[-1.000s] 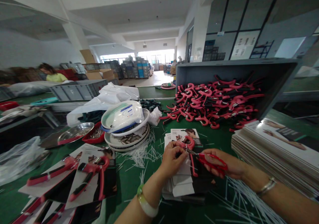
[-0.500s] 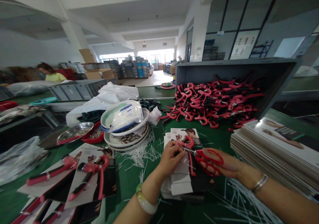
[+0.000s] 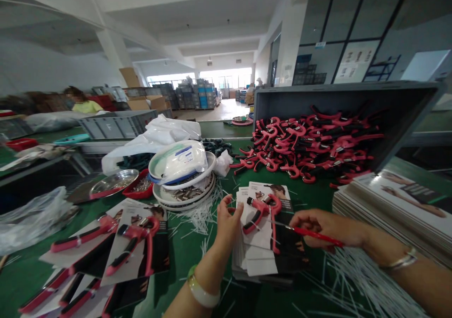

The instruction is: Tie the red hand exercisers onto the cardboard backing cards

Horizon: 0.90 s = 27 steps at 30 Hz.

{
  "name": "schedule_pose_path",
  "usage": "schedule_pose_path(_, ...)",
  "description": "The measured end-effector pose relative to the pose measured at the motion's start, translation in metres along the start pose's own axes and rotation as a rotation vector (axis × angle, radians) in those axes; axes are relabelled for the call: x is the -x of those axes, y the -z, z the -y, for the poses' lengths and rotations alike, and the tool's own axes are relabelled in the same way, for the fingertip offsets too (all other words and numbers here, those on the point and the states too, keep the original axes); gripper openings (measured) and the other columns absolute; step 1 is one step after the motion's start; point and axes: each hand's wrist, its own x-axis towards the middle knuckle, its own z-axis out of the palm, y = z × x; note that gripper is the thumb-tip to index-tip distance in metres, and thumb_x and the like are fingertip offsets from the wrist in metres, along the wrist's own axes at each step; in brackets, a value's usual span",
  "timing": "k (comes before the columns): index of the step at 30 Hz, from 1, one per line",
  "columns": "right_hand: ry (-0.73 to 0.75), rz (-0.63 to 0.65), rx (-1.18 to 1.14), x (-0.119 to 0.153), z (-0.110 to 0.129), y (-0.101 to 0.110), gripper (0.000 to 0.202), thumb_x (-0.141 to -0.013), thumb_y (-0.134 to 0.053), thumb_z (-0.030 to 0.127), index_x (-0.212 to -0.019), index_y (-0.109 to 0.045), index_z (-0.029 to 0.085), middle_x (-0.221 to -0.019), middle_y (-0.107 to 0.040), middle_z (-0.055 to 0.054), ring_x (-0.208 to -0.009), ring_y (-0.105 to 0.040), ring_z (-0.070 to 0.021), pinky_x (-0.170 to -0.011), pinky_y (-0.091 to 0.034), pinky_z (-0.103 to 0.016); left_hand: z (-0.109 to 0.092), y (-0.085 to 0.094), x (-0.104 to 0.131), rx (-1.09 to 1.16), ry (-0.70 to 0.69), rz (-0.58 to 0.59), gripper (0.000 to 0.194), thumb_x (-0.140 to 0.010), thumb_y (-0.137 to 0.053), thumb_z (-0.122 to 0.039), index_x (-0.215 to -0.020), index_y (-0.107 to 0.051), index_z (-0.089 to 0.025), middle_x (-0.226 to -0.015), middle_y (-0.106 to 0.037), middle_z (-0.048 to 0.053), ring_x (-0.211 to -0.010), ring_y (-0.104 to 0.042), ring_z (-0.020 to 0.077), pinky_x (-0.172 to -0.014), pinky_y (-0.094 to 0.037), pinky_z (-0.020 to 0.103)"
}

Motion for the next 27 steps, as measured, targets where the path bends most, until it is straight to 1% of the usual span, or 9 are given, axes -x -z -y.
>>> schedule_pose_path(2,-0.011,0.086,0.191,-0.003,0.019,0.009,0.049,-0.059,-0.078,0.047,-0.093,-0.062,0.015,-0.061,-0.055,0.005,-0.045,-0.041,-0.0031,-0.040,-0.032,-0.014,-0.002,0.005,0.006,-0.085,-0.009,0.020,0.033,-0.076,-0.062,-0.039,-0.102,-0.061,-0.018,-0.097,-0.061,0.005,-0.077,-0.054,0.0152,-0.072,-0.043,0.027)
schedule_pose_path(3,-0.027,0.121,0.257,-0.007,0.028,0.011,0.048,-0.058,-0.079,0.046,-0.091,-0.063,0.015,-0.059,-0.054,0.005,-0.046,-0.041,-0.0036,-0.041,-0.031,-0.015,-0.003,0.006,0.009,-0.129,-0.004,0.067,0.033,-0.072,-0.066,-0.039,-0.097,-0.063,-0.018,-0.094,-0.062,0.005,-0.076,-0.055,0.0153,-0.070,-0.043,0.027)
schedule_pose_path(6,-0.072,0.169,0.391,-0.023,0.050,0.012,0.047,-0.054,-0.080,0.048,-0.084,-0.065,0.015,-0.055,-0.054,0.005,-0.045,-0.043,-0.0049,-0.040,-0.032,-0.015,-0.006,0.006,0.016,-0.168,0.045,0.232,0.028,-0.070,-0.067,-0.043,-0.081,-0.065,-0.017,-0.072,-0.063,0.001,-0.065,-0.055,0.0139,-0.060,-0.041,0.024)
schedule_pose_path(8,-0.099,0.177,0.464,-0.034,0.058,0.011,0.049,-0.051,-0.081,0.050,-0.082,-0.066,0.015,-0.052,-0.053,0.006,-0.043,-0.043,-0.0054,-0.038,-0.032,-0.016,-0.006,0.005,0.017,-0.134,0.073,0.273,0.029,-0.072,-0.065,-0.044,-0.079,-0.066,-0.016,-0.065,-0.063,0.000,-0.060,-0.054,0.0128,-0.056,-0.038,0.023)
schedule_pose_path(13,-0.159,0.285,0.460,-0.047,0.064,0.017,0.050,-0.050,-0.081,0.052,-0.083,-0.066,0.017,-0.049,-0.054,0.007,-0.038,-0.044,-0.0045,-0.035,-0.032,-0.014,-0.002,0.009,0.009,-0.056,0.093,0.321,0.031,-0.066,-0.071,-0.040,-0.082,-0.068,-0.014,-0.069,-0.066,0.002,-0.060,-0.054,0.0122,-0.055,-0.038,0.022)
schedule_pose_path(17,-0.222,0.335,0.409,-0.053,0.066,0.027,0.053,-0.050,-0.078,0.058,-0.080,-0.064,0.017,-0.050,-0.056,0.007,-0.036,-0.044,-0.0040,-0.034,-0.035,-0.014,-0.003,0.011,0.003,0.044,0.146,0.391,0.029,-0.063,-0.073,-0.037,-0.078,-0.068,-0.013,-0.066,-0.065,0.001,-0.054,-0.050,0.0092,-0.051,-0.035,0.021)
schedule_pose_path(20,-0.267,0.370,0.396,-0.062,0.067,0.032,0.056,-0.051,-0.076,0.061,-0.083,-0.064,0.017,-0.051,-0.057,0.007,-0.034,-0.045,-0.0042,-0.033,-0.037,-0.014,-0.004,0.011,0.001,0.073,0.180,0.411,0.030,-0.060,-0.075,-0.038,-0.075,-0.068,-0.013,-0.062,-0.063,0.001,-0.052,-0.048,0.0087,-0.050,-0.034,0.021)
schedule_pose_path(24,-0.242,0.409,0.416,-0.074,0.068,0.035,0.050,-0.055,-0.077,0.057,-0.082,-0.065,0.017,-0.051,-0.057,0.008,-0.034,-0.044,-0.0032,-0.032,-0.034,-0.013,-0.008,0.011,0.000,0.096,0.223,0.430,0.033,-0.057,-0.076,-0.040,-0.073,-0.068,-0.013,-0.057,-0.061,-0.001,-0.050,-0.048,0.0087,-0.048,-0.033,0.021)
schedule_pose_path(27,-0.243,0.428,0.458,-0.078,0.072,0.034,0.052,-0.051,-0.079,0.055,-0.084,-0.066,0.017,-0.050,-0.056,0.008,-0.034,-0.045,-0.0033,-0.033,-0.034,-0.013,-0.011,0.012,0.000,0.110,0.224,0.427,0.034,-0.057,-0.077,-0.041,-0.072,-0.067,-0.013,-0.058,-0.061,0.000,-0.050,-0.049,0.0089,-0.049,-0.035,0.021)
